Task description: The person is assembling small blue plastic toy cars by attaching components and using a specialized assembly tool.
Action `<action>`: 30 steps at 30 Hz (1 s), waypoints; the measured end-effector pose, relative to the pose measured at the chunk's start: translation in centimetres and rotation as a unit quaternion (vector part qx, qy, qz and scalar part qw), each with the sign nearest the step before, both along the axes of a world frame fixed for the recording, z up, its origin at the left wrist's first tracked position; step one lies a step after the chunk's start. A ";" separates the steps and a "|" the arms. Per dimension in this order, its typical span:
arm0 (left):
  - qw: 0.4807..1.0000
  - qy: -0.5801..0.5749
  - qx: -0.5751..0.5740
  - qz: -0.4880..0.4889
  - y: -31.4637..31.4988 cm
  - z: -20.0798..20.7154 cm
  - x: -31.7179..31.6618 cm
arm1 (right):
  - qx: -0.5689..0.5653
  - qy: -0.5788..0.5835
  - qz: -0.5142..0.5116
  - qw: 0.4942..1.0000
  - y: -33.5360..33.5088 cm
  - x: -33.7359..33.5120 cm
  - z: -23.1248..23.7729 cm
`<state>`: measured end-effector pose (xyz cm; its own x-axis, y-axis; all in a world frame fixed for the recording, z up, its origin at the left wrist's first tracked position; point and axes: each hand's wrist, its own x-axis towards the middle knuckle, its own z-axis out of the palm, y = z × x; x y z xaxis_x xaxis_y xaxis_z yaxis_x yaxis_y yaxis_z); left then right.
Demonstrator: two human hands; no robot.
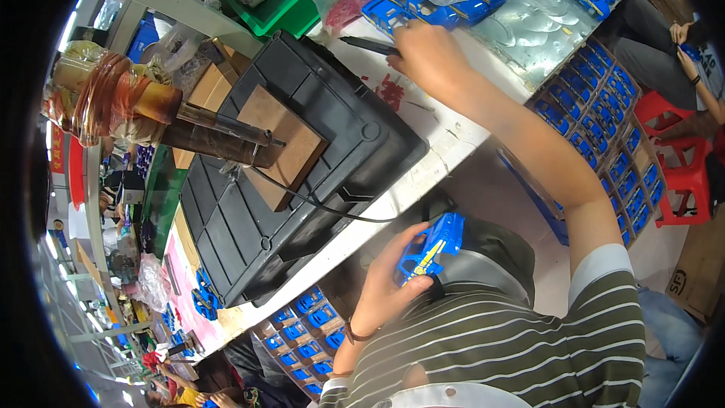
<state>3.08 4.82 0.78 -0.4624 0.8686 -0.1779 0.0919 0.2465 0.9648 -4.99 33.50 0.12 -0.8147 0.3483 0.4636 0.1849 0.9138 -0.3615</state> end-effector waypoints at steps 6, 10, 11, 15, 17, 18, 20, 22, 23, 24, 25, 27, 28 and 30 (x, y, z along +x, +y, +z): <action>1.000 -0.007 -0.013 0.023 -0.8 -0.2 0.0 | 0.016 -0.038 0.022 0.999 -0.8 -4.3 -0.7; 0.998 -0.029 -0.038 0.043 -0.9 -0.4 0.0 | 0.013 -0.089 0.028 0.996 -0.9 -4.4 -0.1; 0.998 -0.023 -0.036 0.039 -0.8 -0.3 0.0 | 0.014 -0.112 0.033 0.993 -0.7 -4.5 0.0; 0.999 -0.008 -0.022 0.030 -0.9 -0.5 -0.1 | 0.029 -0.193 0.048 0.980 -0.1 -4.3 1.6; 0.999 -0.017 -0.023 0.033 -0.9 -0.5 -0.1 | 0.060 -0.128 0.035 0.989 0.0 -5.0 1.2; 0.998 -0.025 -0.032 0.036 -0.7 -0.4 -0.1 | 0.052 -0.108 0.045 0.992 0.1 -5.6 0.7; 0.999 -0.029 -0.025 0.035 -0.4 -0.2 -0.1 | 0.040 -0.066 0.061 0.995 0.3 -6.9 0.1; 0.999 -0.023 0.008 0.036 -0.7 -0.6 -0.1 | 0.026 -0.042 0.084 0.995 0.7 -7.1 0.3; 0.997 -0.070 0.016 0.040 -1.1 -1.0 -0.1 | 0.035 0.006 0.096 0.995 1.7 -6.8 -0.2; 0.992 -0.118 0.024 0.042 -1.6 -1.3 0.0 | 0.045 0.053 0.105 0.992 2.5 -6.3 -0.6; 0.985 -0.164 0.033 0.049 -2.0 -1.8 0.0 | 0.009 -0.041 0.096 0.994 2.7 -5.1 0.5; 0.953 -0.289 0.068 0.053 -2.8 -2.4 -0.1 | 0.042 -0.078 0.106 0.990 3.8 -3.2 0.3; 0.931 -0.350 0.085 0.055 -3.0 -2.5 0.0 | 0.058 -0.096 0.111 0.987 4.2 -2.4 0.1; 0.900 -0.423 0.075 0.075 -2.5 -1.7 -0.1 | 0.102 -0.097 0.146 0.979 4.3 -1.7 -0.5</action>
